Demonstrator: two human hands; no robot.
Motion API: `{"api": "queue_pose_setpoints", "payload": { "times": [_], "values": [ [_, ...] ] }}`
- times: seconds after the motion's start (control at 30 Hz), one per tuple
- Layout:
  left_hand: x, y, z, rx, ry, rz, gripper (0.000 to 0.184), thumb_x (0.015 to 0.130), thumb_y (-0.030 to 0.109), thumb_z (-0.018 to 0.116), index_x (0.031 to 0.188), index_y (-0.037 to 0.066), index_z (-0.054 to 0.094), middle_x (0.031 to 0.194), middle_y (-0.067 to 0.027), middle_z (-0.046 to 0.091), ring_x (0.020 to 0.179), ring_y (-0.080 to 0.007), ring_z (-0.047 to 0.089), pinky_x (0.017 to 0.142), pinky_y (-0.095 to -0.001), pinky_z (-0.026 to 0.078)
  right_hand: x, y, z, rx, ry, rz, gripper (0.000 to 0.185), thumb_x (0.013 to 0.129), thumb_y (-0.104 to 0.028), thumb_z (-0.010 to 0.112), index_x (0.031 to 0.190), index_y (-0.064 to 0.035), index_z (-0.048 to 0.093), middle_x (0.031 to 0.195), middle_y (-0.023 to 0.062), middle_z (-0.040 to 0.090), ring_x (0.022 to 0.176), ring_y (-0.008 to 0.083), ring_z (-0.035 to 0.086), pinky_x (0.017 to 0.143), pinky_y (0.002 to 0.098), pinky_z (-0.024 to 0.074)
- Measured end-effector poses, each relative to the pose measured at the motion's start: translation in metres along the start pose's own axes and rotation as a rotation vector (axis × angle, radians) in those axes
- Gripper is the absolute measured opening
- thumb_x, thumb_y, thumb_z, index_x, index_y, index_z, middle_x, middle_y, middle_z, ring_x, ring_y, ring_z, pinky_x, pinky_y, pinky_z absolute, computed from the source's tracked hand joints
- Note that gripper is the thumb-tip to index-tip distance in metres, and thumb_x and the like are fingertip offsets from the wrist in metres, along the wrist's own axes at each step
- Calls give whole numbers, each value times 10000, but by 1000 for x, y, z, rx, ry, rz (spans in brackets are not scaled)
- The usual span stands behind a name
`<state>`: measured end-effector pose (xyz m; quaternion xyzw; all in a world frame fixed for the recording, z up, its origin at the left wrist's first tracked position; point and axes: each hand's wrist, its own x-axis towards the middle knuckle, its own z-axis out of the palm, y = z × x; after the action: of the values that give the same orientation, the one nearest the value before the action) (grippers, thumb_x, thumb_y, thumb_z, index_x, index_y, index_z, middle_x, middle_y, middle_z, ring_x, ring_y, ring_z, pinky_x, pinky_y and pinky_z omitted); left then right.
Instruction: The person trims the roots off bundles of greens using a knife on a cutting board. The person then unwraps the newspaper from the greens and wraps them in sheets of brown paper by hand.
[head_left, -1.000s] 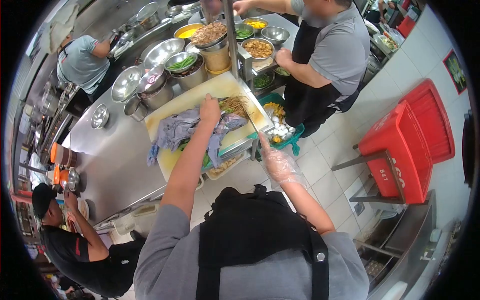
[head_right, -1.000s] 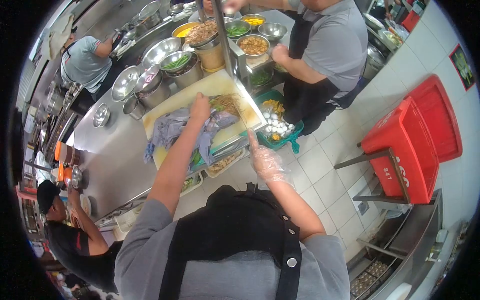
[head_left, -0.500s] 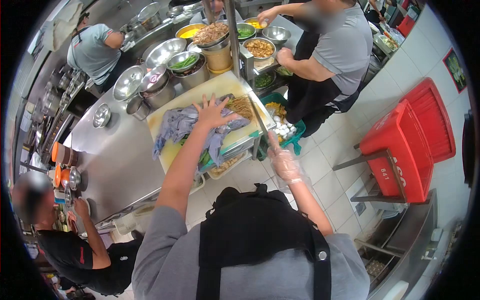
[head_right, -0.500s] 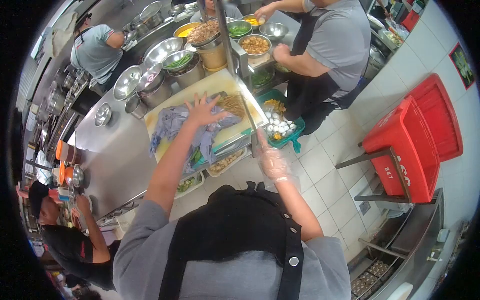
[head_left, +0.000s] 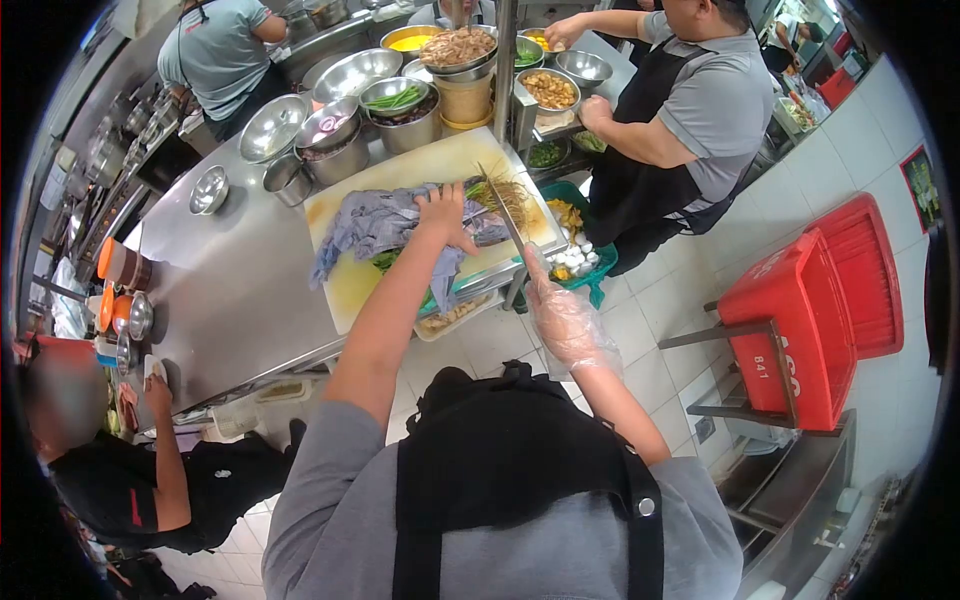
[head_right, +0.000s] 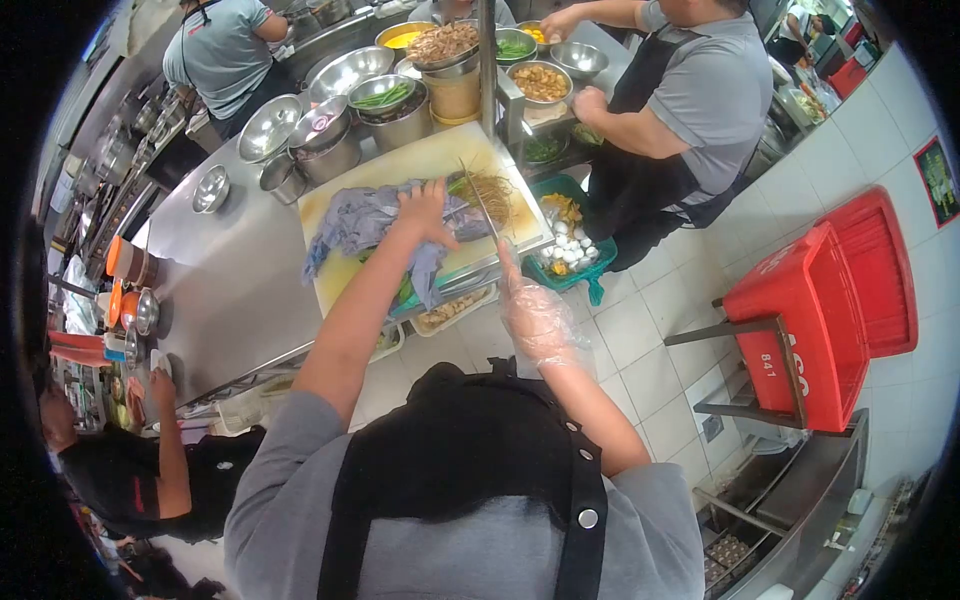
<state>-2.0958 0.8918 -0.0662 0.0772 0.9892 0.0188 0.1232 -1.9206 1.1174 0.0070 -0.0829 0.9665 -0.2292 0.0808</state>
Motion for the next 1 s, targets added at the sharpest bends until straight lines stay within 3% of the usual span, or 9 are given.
{"api": "queue_pose_setpoints", "payload": {
  "times": [0.2,0.27,0.37,0.5,0.57,0.7,0.83,1.0],
  "values": [
    [12,-2,3,90,-23,18,1516,386,652,890,1540,-12,165,1540,-250,301,1395,-423,320,1065,-708,234,9,18,24,-6,0,-46,677,984,-194,499,1575,-262,175,783,261,657,726,440,654,660,559,484],
    [15,-3,4,158,2,31,1466,391,634,887,1521,-19,220,1530,-262,319,1419,-450,281,1096,-753,115,12,20,27,25,-22,-36,672,990,-199,488,1575,-271,166,798,270,658,741,448,652,673,563,483],
    [17,-7,5,80,27,70,1396,404,601,886,1487,-35,277,1507,-265,360,1422,-459,286,1098,-773,25,16,17,24,23,-62,-2,669,1001,-213,479,1576,-296,149,798,280,655,752,462,650,679,567,482],
    [18,-11,7,49,-10,72,1343,446,582,883,1464,-49,277,1490,-252,388,1403,-406,348,1114,-756,83,27,10,23,52,-90,15,678,1005,-218,479,1578,-312,129,787,282,654,758,456,659,680,570,487],
    [21,-10,15,13,47,91,1238,449,544,885,1402,-47,361,1454,-241,436,1354,-407,416,1090,-784,63,34,10,25,65,-92,16,683,1004,-216,483,1579,-316,128,782,277,657,753,445,666,676,566,495],
    [24,-10,17,2,57,90,1186,474,513,885,1388,-43,374,1436,-226,455,1338,-379,438,1090,-783,92,55,5,33,-139,-153,77,691,1002,-235,472,1586,-303,109,777,231,680,736,400,690,673,543,527],
    [17,-6,14,14,35,64,1168,479,507,888,1388,-22,380,1418,-205,468,1319,-362,457,1101,-750,153,100,12,62,-245,-115,60,689,1009,-324,474,1580,-343,89,782,223,688,728,399,684,670,519,533],
    [14,-10,10,-43,38,30,1128,483,500,885,1363,-2,388,1380,-189,497,1291,-384,477,1099,-686,260,69,17,48,-158,-151,50,704,1004,-280,462,1588,-315,70,796,216,695,727,386,695,678,511,545]
  ]
}}
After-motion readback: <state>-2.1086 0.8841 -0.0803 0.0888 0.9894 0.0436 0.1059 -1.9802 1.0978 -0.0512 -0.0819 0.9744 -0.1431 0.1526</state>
